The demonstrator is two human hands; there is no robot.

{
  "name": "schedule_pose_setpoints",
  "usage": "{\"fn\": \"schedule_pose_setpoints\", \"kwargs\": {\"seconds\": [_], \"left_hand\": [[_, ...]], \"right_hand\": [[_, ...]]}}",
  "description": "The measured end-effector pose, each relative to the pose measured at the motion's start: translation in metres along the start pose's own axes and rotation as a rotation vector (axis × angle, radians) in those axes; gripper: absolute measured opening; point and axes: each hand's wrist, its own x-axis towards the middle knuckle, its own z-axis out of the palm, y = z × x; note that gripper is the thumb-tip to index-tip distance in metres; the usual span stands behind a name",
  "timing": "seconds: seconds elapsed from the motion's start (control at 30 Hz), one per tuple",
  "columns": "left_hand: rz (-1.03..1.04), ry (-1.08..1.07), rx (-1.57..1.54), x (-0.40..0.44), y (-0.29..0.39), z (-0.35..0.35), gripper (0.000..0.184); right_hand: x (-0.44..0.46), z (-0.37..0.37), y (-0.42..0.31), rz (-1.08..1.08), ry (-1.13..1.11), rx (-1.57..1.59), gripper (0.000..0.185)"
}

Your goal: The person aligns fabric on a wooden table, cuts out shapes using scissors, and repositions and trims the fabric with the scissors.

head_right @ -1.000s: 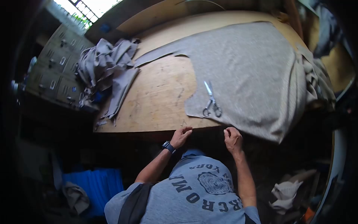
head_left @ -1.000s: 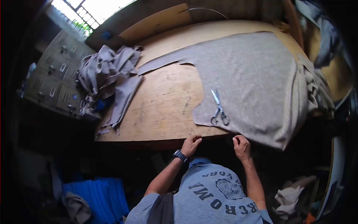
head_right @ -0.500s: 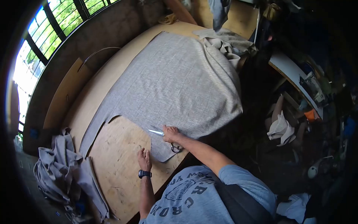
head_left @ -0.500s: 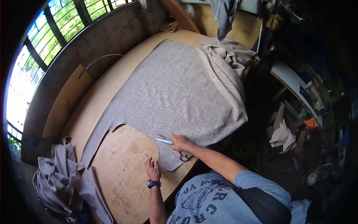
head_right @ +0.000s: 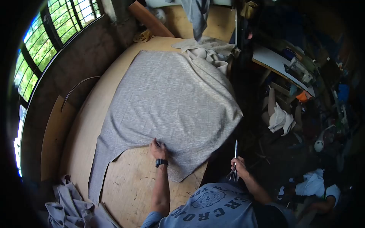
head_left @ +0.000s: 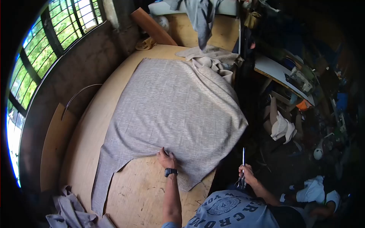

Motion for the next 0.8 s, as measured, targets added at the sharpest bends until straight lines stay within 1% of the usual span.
{"fn": "schedule_pose_setpoints", "kwargs": {"seconds": [0.03, 0.07, 0.1, 0.13, 0.17, 0.2, 0.23, 0.27, 0.3, 0.33, 0.4, 0.43, 0.47, 0.5, 0.57, 0.6, 0.63, 0.7, 0.73, 0.77, 0.8], "left_hand": [[0.035, -0.093, -0.039, 0.011, -0.014, 0.005, 0.035], [0.07, -0.19, -0.077, 0.024, -0.032, 0.007, 0.022], [0.165, -0.206, -0.025, 0.034, -0.031, -0.011, 0.013], [0.294, -0.179, 0.002, 0.05, -0.024, -0.04, 0.013], [0.366, -0.169, 0.154, 0.073, -0.02, -0.072, 0.013], [0.39, -0.154, 0.16, 0.094, -0.018, -0.107, 0.015], [0.452, -0.042, 0.12, 0.116, -0.034, -0.13, 0.019], [0.518, -0.079, 0.256, 0.134, -0.009, -0.179, 0.023], [0.59, -0.062, 0.387, 0.156, -0.023, -0.21, 0.027], [0.596, -0.058, 0.382, 0.175, -0.032, -0.244, 0.023], [0.565, 0.026, 0.472, 0.212, -0.077, -0.314, 0.022], [0.533, 0.075, 0.639, 0.231, -0.106, -0.361, 0.024], [0.589, 0.111, 0.761, 0.236, -0.114, -0.407, 0.025], [0.433, 0.121, 0.896, 0.236, -0.132, -0.456, 0.033], [0.038, 0.348, 0.798, 0.221, -0.181, -0.532, 0.044], [-0.055, 0.41, 0.849, 0.206, -0.234, -0.574, 0.045], [-0.153, 0.472, 0.9, 0.188, -0.271, -0.599, 0.046], [-0.458, 0.501, 1.09, 0.122, -0.263, -0.579, 0.043], [-0.359, 0.491, 1.144, 0.08, -0.301, -0.565, 0.047], [-0.256, 0.473, 1.192, 0.038, -0.328, -0.545, 0.053], [-0.121, 0.472, 0.932, -0.005, -0.308, -0.511, 0.052]], "right_hand": [[-0.003, -0.012, 0.014, 0.028, 0.169, 0.011, 0.015], [-0.011, -0.022, 0.018, 0.04, 0.247, -0.045, 0.018], [-0.018, -0.032, 0.025, 0.049, 0.286, -0.035, 0.018], [-0.016, -0.04, 0.029, 0.078, 0.312, -0.019, 0.018], [-0.01, -0.045, 0.034, 0.106, 0.33, -0.001, 0.018], [-0.002, -0.048, 0.049, 0.082, 0.449, 0.053, 0.019], [-0.002, -0.053, 0.054, 0.091, 0.463, 0.068, 0.019], [-0.001, -0.06, 0.057, 0.095, 0.371, -0.003, 0.018], [-0.001, -0.067, 0.061, 0.099, 0.276, -0.077, 0.018], [-0.001, -0.065, 0.065, 0.09, 0.291, -0.049, 0.018], [-0.004, -0.058, 0.059, 0.093, 0.288, -0.084, 0.018], [-0.005, -0.054, 0.054, 0.088, 0.274, -0.126, 0.018], [-0.007, -0.05, 0.051, 0.077, 0.27, -0.105, 0.018], [-0.004, -0.052, 0.05, 0.087, 0.26, -0.109, 0.018], [0.007, -0.058, 0.053, 0.087, 0.131, -0.075, 0.017], [0.016, -0.066, 0.062, 0.111, 0.059, 0.012, 0.017], [0.018, -0.064, 0.064, 0.123, 0.042, 0.005, 0.017], [0.017, -0.052, 0.054, 0.185, -0.031, -0.009, 0.015], [0.006, -0.032, 0.037, 0.152, 0.01, -0.083, 0.013], [0.01, -0.03, 0.042, 0.071, -0.044, -0.132, 0.014], [0.012, -0.026, 0.042, 0.053, -0.058, -0.126, 0.013]]}}
